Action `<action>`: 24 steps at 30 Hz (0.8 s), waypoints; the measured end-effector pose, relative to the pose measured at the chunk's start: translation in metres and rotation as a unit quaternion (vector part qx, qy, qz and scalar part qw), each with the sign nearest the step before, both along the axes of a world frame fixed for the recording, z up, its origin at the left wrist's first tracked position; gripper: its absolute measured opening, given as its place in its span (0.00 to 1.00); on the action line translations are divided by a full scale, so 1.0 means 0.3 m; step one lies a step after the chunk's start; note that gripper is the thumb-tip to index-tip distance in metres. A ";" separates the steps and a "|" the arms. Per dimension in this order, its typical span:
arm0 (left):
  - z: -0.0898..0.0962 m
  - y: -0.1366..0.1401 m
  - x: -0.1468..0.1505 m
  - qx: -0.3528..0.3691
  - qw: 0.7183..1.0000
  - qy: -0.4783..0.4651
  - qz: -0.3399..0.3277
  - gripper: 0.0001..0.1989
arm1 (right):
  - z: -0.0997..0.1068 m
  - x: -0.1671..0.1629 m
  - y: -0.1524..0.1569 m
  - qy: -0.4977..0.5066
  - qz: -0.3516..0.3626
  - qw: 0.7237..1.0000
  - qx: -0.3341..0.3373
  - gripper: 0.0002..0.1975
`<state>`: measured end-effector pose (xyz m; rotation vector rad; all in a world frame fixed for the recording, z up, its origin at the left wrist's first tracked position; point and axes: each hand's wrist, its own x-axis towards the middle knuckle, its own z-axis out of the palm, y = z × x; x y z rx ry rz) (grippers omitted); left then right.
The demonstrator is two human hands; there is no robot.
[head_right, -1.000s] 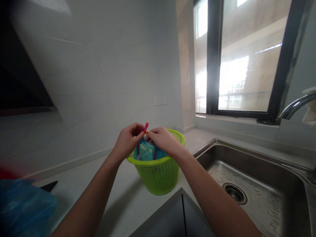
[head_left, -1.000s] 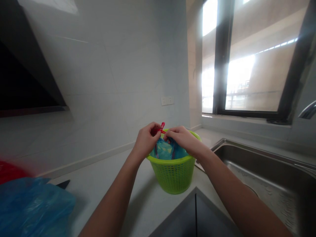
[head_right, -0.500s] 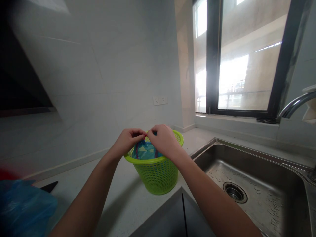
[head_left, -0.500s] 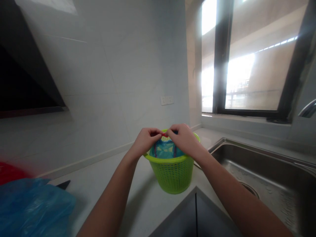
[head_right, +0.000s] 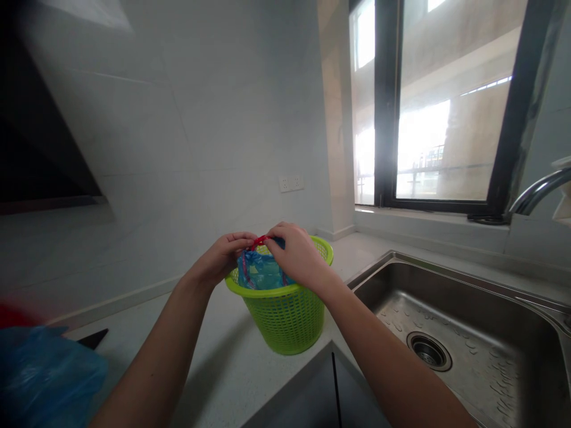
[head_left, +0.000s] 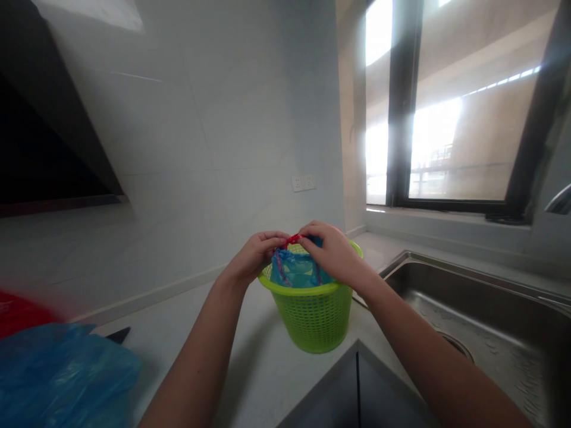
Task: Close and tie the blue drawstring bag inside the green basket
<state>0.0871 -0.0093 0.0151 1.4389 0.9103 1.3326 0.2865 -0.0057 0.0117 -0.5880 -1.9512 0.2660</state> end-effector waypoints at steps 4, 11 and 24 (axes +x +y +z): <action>-0.005 0.022 0.005 0.027 0.991 -0.124 0.041 0.11 | 0.003 0.008 0.022 0.151 0.054 0.978 -0.133 0.08; -0.009 0.066 -0.002 0.046 0.951 -0.259 0.165 0.09 | -0.002 0.015 0.063 0.412 0.201 0.835 -0.306 0.02; -0.031 0.082 -0.056 0.048 0.893 -0.289 0.341 0.10 | -0.017 0.094 0.142 0.553 0.293 0.674 -0.393 0.09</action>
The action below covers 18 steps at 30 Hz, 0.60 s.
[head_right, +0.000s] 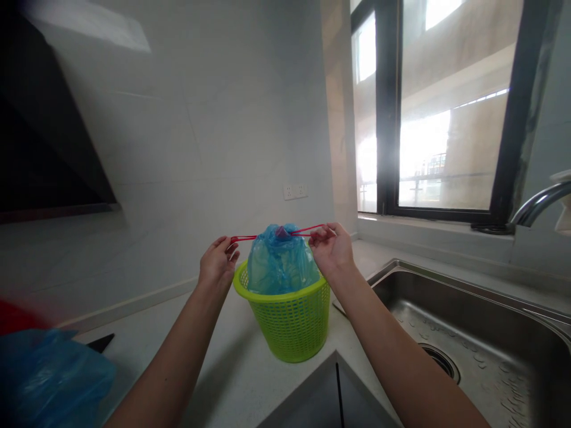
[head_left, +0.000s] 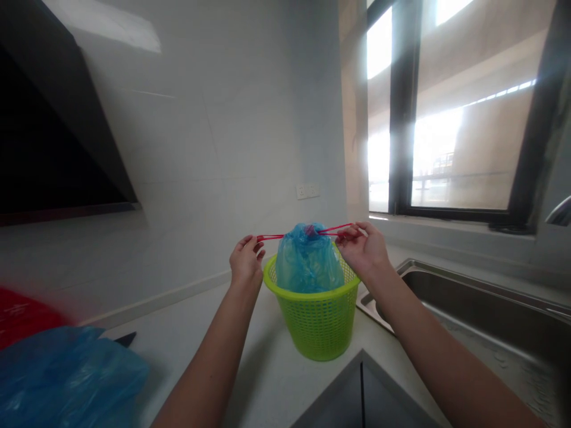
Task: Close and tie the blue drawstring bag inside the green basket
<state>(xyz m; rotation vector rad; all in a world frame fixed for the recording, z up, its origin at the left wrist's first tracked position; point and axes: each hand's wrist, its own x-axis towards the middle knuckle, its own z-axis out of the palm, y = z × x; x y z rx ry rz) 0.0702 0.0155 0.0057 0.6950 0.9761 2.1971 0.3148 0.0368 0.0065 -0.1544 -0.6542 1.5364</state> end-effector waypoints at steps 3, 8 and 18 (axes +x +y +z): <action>0.027 -0.020 -0.001 0.007 0.999 -0.017 -0.039 0.08 | 0.008 -0.017 -0.031 -0.040 -0.024 0.998 0.044 0.04; 0.078 -0.116 0.070 0.080 0.988 0.053 -0.121 0.10 | 0.011 -0.057 -0.077 -0.185 -0.068 0.974 0.112 0.12; 0.029 -0.189 0.250 0.061 0.943 0.270 -0.185 0.19 | -0.001 -0.088 -0.141 -0.417 -0.273 0.787 0.363 0.11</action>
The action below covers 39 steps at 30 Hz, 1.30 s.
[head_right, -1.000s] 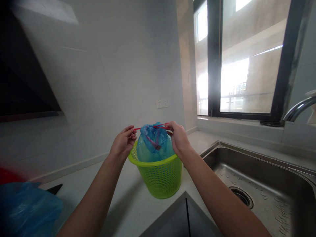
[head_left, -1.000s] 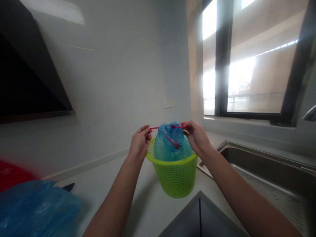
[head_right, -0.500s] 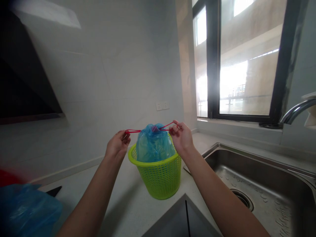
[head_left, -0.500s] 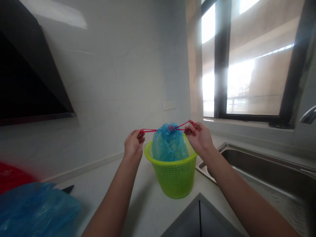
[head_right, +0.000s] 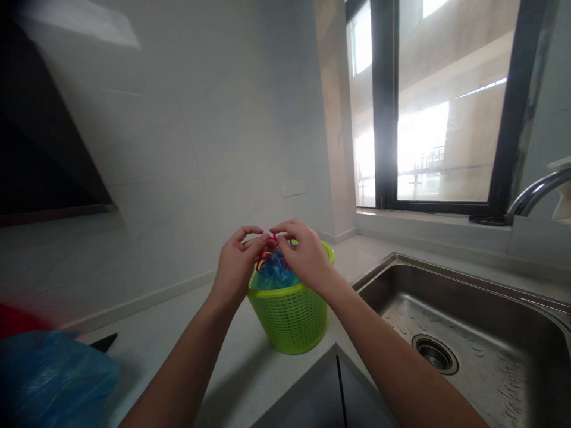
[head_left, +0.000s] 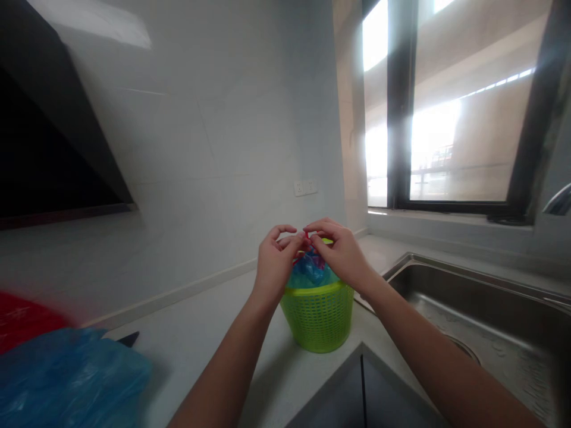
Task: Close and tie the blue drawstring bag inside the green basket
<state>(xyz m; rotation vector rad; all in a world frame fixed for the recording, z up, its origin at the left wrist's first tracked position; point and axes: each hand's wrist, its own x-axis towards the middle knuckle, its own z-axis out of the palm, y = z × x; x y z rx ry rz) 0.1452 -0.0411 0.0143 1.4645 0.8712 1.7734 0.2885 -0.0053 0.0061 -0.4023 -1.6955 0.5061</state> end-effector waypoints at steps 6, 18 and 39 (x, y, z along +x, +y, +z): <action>-0.028 0.033 -0.003 0.008 1.000 0.026 -0.005 0.22 | -0.006 -0.002 0.017 0.019 0.035 0.998 -0.052 0.08; -0.040 0.050 -0.008 -0.013 0.998 0.011 0.063 0.14 | -0.006 0.001 0.019 0.021 0.007 0.998 -0.051 0.11; 0.238 0.127 -0.029 0.111 0.991 -0.042 0.062 0.09 | -0.035 -0.003 0.061 0.127 -0.115 0.978 -0.122 0.08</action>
